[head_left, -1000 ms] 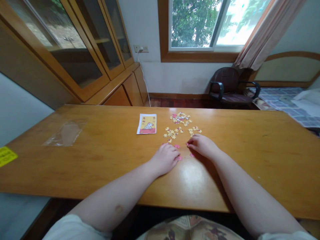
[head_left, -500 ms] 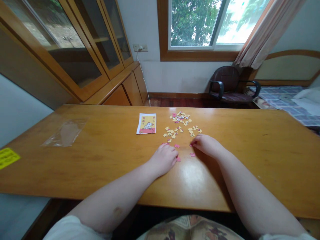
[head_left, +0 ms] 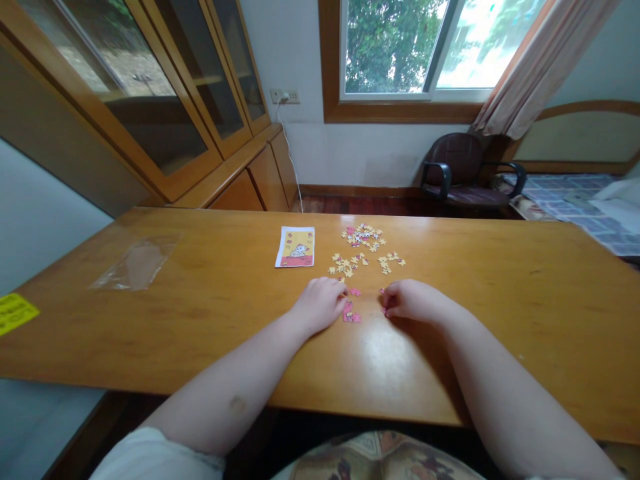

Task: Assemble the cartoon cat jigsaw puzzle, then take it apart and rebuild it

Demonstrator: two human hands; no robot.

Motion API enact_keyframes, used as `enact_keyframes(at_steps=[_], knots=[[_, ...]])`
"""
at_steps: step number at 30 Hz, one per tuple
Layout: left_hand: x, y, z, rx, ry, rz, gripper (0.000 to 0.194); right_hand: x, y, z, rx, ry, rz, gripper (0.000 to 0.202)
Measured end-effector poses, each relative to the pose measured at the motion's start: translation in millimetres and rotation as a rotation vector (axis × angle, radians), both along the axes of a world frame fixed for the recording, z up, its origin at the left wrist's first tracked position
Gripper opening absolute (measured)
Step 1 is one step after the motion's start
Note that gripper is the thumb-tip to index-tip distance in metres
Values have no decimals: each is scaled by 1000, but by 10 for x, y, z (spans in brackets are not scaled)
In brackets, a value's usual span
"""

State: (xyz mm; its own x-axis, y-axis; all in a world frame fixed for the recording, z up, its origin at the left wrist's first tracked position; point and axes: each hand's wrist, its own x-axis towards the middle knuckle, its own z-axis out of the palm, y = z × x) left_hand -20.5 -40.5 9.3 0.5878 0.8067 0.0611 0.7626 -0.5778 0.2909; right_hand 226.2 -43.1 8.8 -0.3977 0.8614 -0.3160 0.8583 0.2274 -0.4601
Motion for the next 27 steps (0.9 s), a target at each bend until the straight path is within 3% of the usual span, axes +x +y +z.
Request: enact_keyframes(at_steps=[5, 8, 12, 19, 23, 27], knots=[[-146, 205, -8, -64, -115, 186, 19, 9, -4, -9, -10, -26, -23, 7], [-230, 304, -27, -69, -135, 233, 20, 27, 1, 15, -41, -27, -37, 8], [-290, 365, -50, -40, -116, 167, 17, 42, 35, 42, 33, 12, -101, 15], [-266, 332, -130, 10, -46, 66, 25, -12, 145, -169, 530, 121, -296, 26], [-228, 305, -155, 21, -4, 55, 27, -35, 205, -317, 583, 246, -311, 27], [-206, 291, -153, 19, 6, 55, 27, -25, 231, -362, 602, 317, -330, 27]])
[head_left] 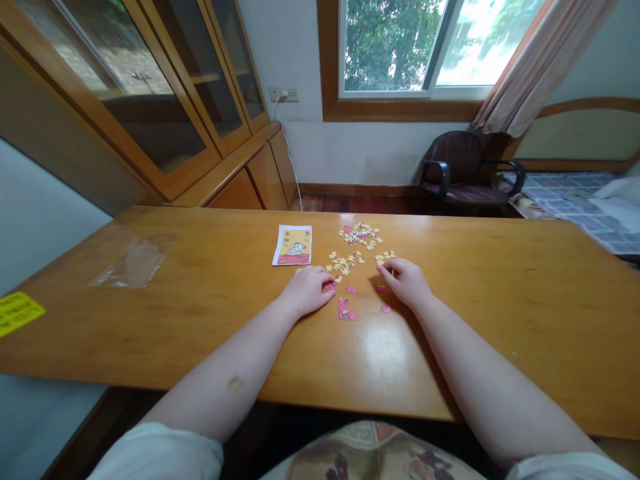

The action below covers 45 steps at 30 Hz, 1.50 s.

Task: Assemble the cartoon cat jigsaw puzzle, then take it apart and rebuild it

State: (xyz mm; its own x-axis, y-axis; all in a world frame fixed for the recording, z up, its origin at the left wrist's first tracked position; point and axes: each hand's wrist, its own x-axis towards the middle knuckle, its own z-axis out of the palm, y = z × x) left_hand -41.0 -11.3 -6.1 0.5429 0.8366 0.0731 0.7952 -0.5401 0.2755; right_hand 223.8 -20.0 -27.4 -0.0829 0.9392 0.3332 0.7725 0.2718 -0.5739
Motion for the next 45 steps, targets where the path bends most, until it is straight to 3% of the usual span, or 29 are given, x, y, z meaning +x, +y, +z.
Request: enact_keyframes(at_steps=[18, 24, 37, 41, 45], knots=[[34, 35, 3, -80, -19, -26, 7, 2, -7, 9, 45, 78, 30, 25], [33, 23, -26, -99, -88, 17, 16, 4, -12, 7, 52, 83, 34, 25], [26, 33, -22, -170, -308, -34, 22, 6, -18, 25, 23, 64, 30, 31], [111, -20, 1, -253, -460, 42, 20, -9, -29, 77, -9, 82, 94, 27], [361, -150, 19, -519, -930, 259, 16, -31, -68, 128, -104, 156, 224, 27]])
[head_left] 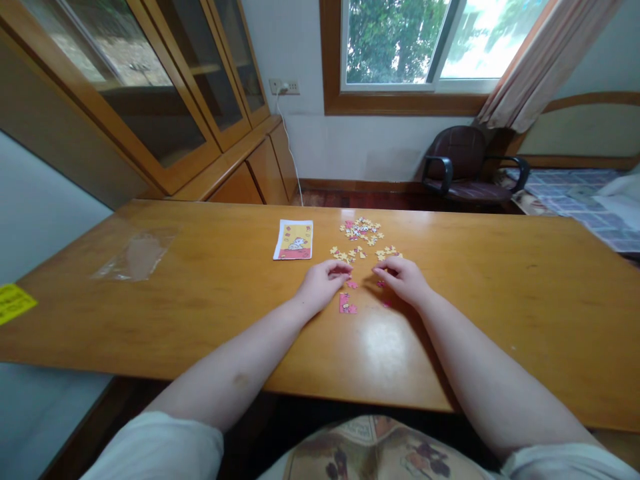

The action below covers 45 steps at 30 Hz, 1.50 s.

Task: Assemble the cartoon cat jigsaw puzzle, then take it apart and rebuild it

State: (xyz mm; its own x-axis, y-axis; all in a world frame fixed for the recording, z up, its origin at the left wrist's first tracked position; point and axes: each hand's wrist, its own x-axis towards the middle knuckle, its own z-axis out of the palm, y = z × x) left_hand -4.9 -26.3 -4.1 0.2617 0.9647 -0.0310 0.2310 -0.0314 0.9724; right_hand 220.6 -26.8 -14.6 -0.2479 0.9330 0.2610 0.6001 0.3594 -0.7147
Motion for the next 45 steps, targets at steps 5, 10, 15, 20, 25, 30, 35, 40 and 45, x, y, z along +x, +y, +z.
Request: enact_keyframes(at_steps=[5, 10, 15, 20, 25, 30, 35, 40, 45], knots=[[394, -227, 80, -298, -405, 172, 15, -3, -73, 64, -318, 253, 143, 38], [696, -322, 137, -423, -679, 221, 20, 53, -54, 128, -436, 410, 112, 49], [849, -325, 30, -371, -708, 219, 21, 133, -9, 147, -439, 439, 61, 52], [844, -334, -104, -283, -535, 255, 19, 161, -1, 167, -455, 389, 108, 37], [775, -575, -38, 197, 64, 116, 14, 243, 51, 133, -476, 354, 33, 33], [863, -973, -36, 610, 721, -417, 28, 333, 64, 106, -509, 250, 17, 31], [924, -1132, -148, 634, 888, -429, 54, 385, 58, 67, -569, 148, 90, 23], [911, -1152, -216, 639, 917, -403, 64, 396, 65, -28, -583, 52, 150, 15], [915, -1152, -234, 598, 909, -392, 69, 342, 49, -32, -565, 6, 135, 10]])
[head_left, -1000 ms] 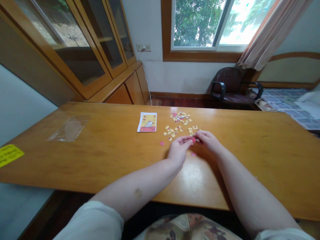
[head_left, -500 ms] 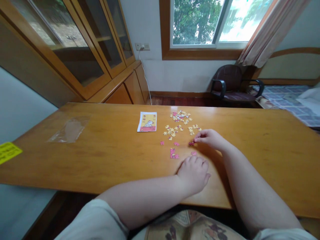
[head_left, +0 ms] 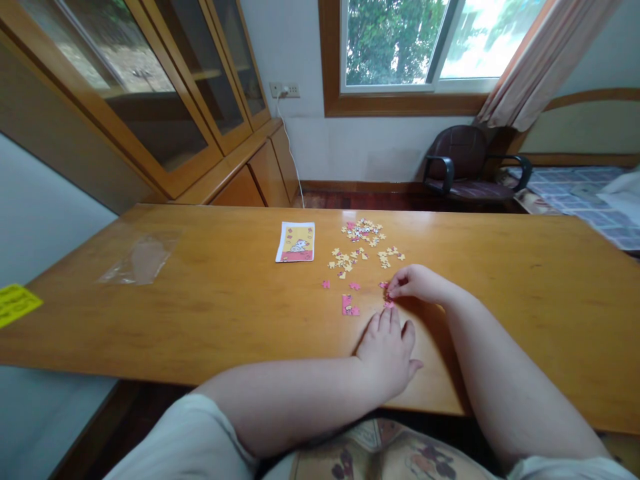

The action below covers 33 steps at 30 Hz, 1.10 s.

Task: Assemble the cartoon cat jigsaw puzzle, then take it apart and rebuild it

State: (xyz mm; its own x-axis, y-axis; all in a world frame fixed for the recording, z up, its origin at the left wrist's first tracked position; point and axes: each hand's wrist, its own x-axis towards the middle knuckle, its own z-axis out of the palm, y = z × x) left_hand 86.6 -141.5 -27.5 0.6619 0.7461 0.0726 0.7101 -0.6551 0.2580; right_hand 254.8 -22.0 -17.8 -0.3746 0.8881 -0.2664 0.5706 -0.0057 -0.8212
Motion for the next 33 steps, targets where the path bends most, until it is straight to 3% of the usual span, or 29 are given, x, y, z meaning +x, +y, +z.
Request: enact_keyframes(at_steps=[11, 24, 33], knots=[[-1, 32, 65, 21, 82, -12, 70, -135, -33, 109, 31, -225, 17, 6], [-11, 32, 113, 58, 158, -7, 67, -284, -85, 203, 130, -671, 52, 16], [-22, 49, 130, 38, 156, -9, 65, -330, -117, 257, 169, -768, 32, 15]])
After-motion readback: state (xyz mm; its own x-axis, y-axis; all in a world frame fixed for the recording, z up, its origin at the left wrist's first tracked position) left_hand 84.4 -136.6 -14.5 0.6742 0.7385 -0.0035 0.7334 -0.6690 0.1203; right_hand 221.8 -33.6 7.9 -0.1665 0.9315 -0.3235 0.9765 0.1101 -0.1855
